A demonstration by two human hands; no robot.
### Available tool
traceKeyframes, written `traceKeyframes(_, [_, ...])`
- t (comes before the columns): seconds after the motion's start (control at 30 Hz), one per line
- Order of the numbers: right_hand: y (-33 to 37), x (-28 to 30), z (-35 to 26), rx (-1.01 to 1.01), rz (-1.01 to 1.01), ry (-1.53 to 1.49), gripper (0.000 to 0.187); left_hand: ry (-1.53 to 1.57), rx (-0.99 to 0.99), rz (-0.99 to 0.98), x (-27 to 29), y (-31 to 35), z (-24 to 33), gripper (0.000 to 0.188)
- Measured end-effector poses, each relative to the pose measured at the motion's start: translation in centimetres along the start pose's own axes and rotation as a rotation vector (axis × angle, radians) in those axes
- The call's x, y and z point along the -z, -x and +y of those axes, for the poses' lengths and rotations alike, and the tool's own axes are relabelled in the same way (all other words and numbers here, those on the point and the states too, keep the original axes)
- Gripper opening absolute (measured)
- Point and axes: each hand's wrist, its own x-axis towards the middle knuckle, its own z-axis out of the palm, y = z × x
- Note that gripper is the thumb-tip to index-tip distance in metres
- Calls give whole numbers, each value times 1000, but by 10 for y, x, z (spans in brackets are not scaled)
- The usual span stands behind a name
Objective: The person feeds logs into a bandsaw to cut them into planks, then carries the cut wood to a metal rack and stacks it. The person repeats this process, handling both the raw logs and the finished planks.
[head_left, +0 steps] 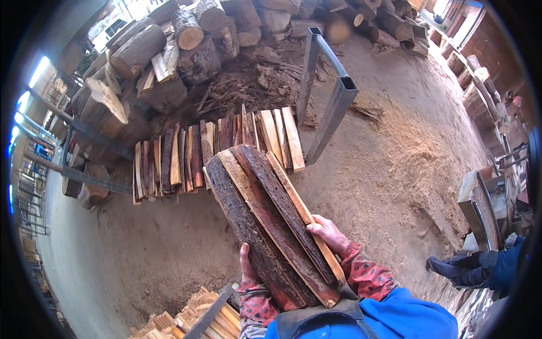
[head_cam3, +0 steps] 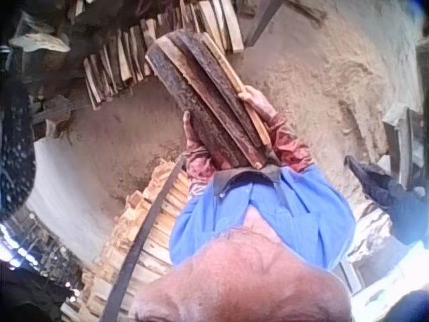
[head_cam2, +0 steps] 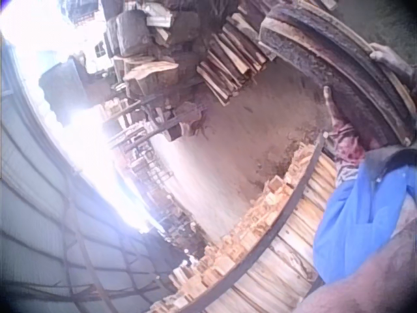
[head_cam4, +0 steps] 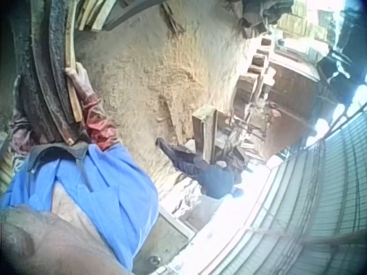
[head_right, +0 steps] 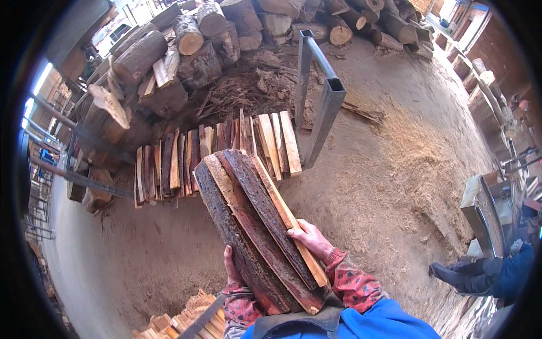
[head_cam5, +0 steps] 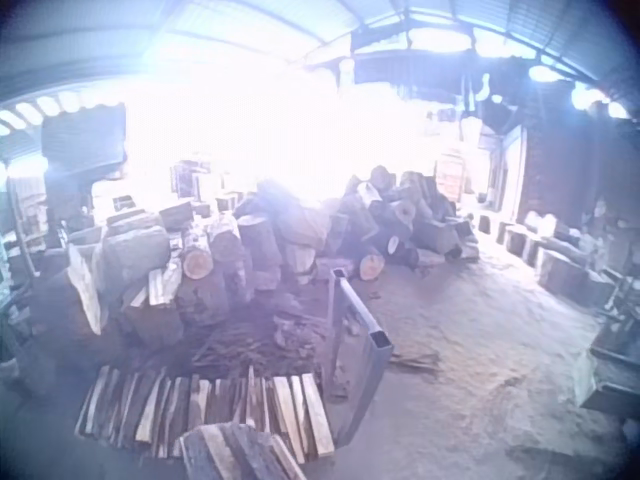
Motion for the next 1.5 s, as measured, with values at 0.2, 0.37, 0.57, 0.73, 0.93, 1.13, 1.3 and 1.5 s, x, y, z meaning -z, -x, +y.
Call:
traceKeyframes(0.2, [-69,44,0,-11,46,-50,57,-34,114,-32,-28,-86,12,69])
traceKeyframes(0.37, [-114,76,-15,-81,106,-73,52,-38,193,21,-57,-148,10,69])
traceKeyframes(0.57, [-185,94,-1,-139,186,-90,54,-74,278,29,-53,-239,13,70])
traceKeyframes(0.73, [-268,98,34,-213,250,-163,62,-22,386,58,-29,-340,27,68])
traceKeyframes(0.93, [-376,111,64,-207,333,-303,63,-108,479,21,-14,-466,47,67])
traceKeyframes(1.13, [-458,162,90,-129,394,-246,71,-140,505,0,-46,-564,40,59])
traceKeyframes(1.3, [-528,222,120,-38,622,564,87,-629,497,-56,-24,-685,-19,82])
traceKeyframes(1.5, [-572,192,170,-175,612,1065,91,-1299,3,165,-10,-728,-79,90])
